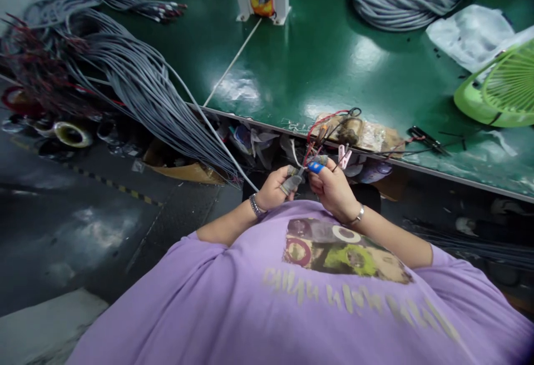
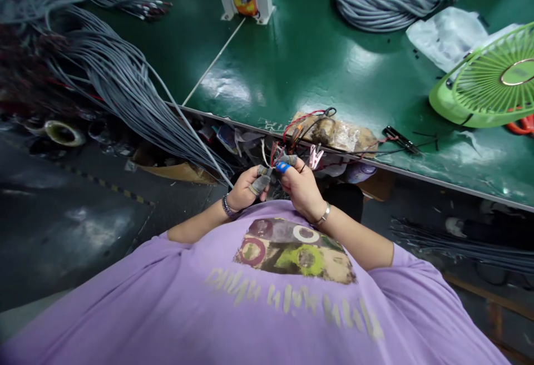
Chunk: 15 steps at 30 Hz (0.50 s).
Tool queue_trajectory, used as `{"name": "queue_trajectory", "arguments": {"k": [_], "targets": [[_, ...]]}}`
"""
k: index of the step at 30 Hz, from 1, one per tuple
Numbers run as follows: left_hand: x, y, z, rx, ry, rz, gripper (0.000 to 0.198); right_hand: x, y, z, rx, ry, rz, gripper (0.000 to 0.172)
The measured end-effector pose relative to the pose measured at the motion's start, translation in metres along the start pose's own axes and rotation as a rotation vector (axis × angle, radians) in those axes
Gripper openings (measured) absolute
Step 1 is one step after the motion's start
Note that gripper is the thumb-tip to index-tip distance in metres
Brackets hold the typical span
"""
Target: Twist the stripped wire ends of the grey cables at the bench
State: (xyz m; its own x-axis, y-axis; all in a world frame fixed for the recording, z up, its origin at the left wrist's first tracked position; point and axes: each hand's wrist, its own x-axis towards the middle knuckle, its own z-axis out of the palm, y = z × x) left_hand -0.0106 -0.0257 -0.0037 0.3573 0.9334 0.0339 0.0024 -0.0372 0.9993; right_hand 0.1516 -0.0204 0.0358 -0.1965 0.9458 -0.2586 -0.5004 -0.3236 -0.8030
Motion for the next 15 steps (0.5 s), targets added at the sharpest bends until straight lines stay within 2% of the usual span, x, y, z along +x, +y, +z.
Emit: {"name": "queue_trajectory", "arguments": {"k": [3,5,7,9,12,15], "targets": [[-0.002,-0.002,0.005,-0.212,0.104,-0.046,0.045,0.003,0.003,0.005,0.071,-0.072,0.004,0.030],[-0.003,-0.001,0.007,-0.294,0.157,-0.057,0.046,0.006,0.005,0.004,0.027,-0.124,-0.053,0.023],[-0.003,0.001,0.009,-0.342,0.183,-0.062,0.046,0.009,0.005,0.000,-0.132,-0.171,-0.227,0.018],[-0.003,0.003,0.010,-0.381,0.212,-0.077,0.045,0.012,0.004,-0.006,-0.368,-0.240,-0.485,0.015],[0.001,0.009,0.008,-0.418,0.277,-0.098,0.043,0.014,0.004,-0.016,-0.682,-0.399,-0.822,0.008],[0.008,0.015,0.001,-0.428,0.343,-0.091,0.044,0.009,0.007,-0.024,-0.916,-0.608,-0.908,0.013]]}}
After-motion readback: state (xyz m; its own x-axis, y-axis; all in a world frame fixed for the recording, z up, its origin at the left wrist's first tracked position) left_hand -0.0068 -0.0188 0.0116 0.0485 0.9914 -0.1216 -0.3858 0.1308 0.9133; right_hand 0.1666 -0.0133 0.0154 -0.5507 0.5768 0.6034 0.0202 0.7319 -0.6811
